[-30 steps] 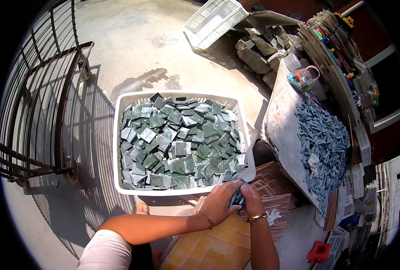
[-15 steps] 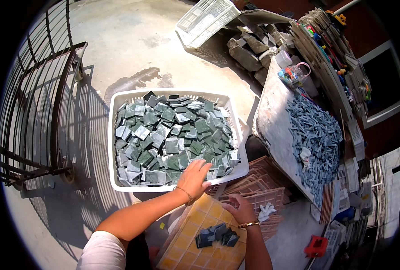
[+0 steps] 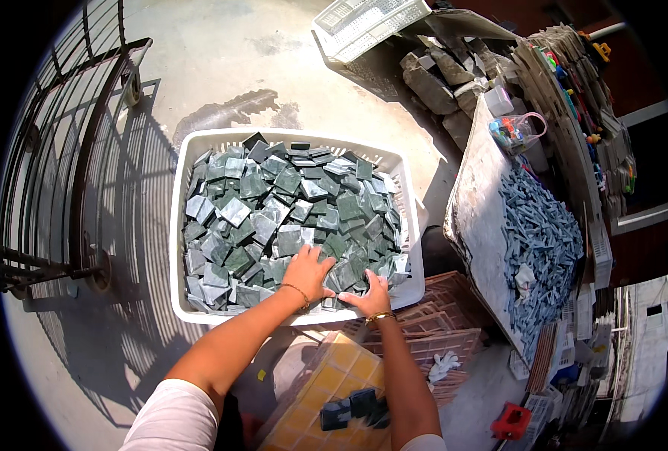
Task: The person sits on the ground and arranges small green square tiles from a white basket into a grid on a yellow board. They place the tiles one by one, filling the grid until it is complete, then flip the board over.
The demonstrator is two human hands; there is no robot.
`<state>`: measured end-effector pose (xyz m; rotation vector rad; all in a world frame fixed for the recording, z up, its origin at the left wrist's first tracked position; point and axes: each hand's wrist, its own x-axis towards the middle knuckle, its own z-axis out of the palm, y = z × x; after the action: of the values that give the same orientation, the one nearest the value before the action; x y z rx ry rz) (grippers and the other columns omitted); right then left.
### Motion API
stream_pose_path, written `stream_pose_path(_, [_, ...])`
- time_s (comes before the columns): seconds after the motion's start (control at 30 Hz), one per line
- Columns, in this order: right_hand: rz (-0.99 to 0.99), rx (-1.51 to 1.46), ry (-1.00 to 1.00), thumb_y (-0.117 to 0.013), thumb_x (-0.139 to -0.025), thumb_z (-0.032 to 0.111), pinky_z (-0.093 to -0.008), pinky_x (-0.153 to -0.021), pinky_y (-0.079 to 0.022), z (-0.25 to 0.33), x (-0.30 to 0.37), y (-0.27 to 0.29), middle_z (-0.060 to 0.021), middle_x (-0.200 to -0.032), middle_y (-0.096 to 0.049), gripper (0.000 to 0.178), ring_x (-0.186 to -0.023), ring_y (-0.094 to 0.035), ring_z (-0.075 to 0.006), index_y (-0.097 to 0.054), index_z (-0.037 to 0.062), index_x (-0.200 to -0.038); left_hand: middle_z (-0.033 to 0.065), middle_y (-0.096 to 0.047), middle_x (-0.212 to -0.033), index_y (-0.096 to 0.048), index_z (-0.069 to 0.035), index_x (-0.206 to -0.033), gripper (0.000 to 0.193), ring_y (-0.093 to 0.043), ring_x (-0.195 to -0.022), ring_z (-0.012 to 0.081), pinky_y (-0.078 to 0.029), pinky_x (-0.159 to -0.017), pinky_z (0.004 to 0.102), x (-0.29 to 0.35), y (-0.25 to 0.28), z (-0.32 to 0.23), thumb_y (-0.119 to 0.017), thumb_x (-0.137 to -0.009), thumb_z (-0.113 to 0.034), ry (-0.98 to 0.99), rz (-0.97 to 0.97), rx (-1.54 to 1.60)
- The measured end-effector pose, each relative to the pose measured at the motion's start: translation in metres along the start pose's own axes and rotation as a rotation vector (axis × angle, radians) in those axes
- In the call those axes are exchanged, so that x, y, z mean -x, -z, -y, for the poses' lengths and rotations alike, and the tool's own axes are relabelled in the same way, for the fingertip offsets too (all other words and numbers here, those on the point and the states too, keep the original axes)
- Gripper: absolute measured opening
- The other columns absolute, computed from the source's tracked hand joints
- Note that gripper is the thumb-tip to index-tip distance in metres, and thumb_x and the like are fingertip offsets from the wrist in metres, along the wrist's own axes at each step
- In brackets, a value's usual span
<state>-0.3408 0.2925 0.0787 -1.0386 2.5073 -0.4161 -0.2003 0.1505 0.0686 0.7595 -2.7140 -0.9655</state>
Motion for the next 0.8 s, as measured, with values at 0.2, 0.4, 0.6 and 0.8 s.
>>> stream_pose_path(0.2, [0.014,-0.151,-0.184,-0.07,-0.057,0.059,-0.0401,-0.092,-0.036,0.018,-0.012,0.006,-0.0236,-0.116,-0.048,0.097,-0.11,-0.045,-0.0345,-0.036,0.004,-0.129,0.0112,-0.06,-0.1,-0.057,-0.015,-0.11,0.065,-0.052,-0.096,0.03,-0.044,-0.083,0.0399,-0.013,0.014,-0.012,-0.077,-0.053,-0.04,0.129,0.137,0.046])
stream_pose_path(0.4, [0.139,-0.16,-0.152,-0.072,-0.055,0.058,-0.0406,-0.095,-0.033,0.012,-0.02,0.006,-0.0229,-0.121,-0.046,0.104,-0.113,-0.042,-0.0362,-0.03,0.0025,-0.133,0.0142,-0.061,-0.1,-0.055,-0.013,-0.113,0.062,-0.057,-0.093,0.0313,-0.044,-0.083,0.0367,-0.025,0.021,-0.004,-0.077,-0.057,-0.029,0.163,0.237,0.301])
stream_pose_path(0.6, [-0.084,-0.037,0.165,-0.082,-0.045,0.047,-0.0402,-0.092,-0.034,0.003,0.003,-0.006,-0.0174,-0.112,-0.051,0.107,-0.105,-0.042,-0.0335,-0.034,-0.0001,-0.129,0.0146,-0.058,-0.108,-0.054,-0.008,-0.114,0.065,-0.055,-0.098,0.0253,-0.042,-0.085,0.0314,-0.029,-0.011,0.016,-0.079,-0.055,-0.02,0.067,0.258,0.674])
stream_pose_path(0.8, [-0.105,0.191,0.293,-0.082,-0.032,0.048,-0.0444,-0.088,-0.036,0.018,0.012,-0.003,-0.0145,-0.116,-0.045,0.121,-0.098,-0.043,-0.0359,-0.028,0.012,-0.134,0.01,-0.057,-0.107,-0.052,-0.008,-0.119,0.065,-0.054,-0.095,0.0181,-0.042,-0.084,0.0284,-0.03,0.001,0.013,-0.077,-0.059,-0.013,0.134,0.353,0.891])
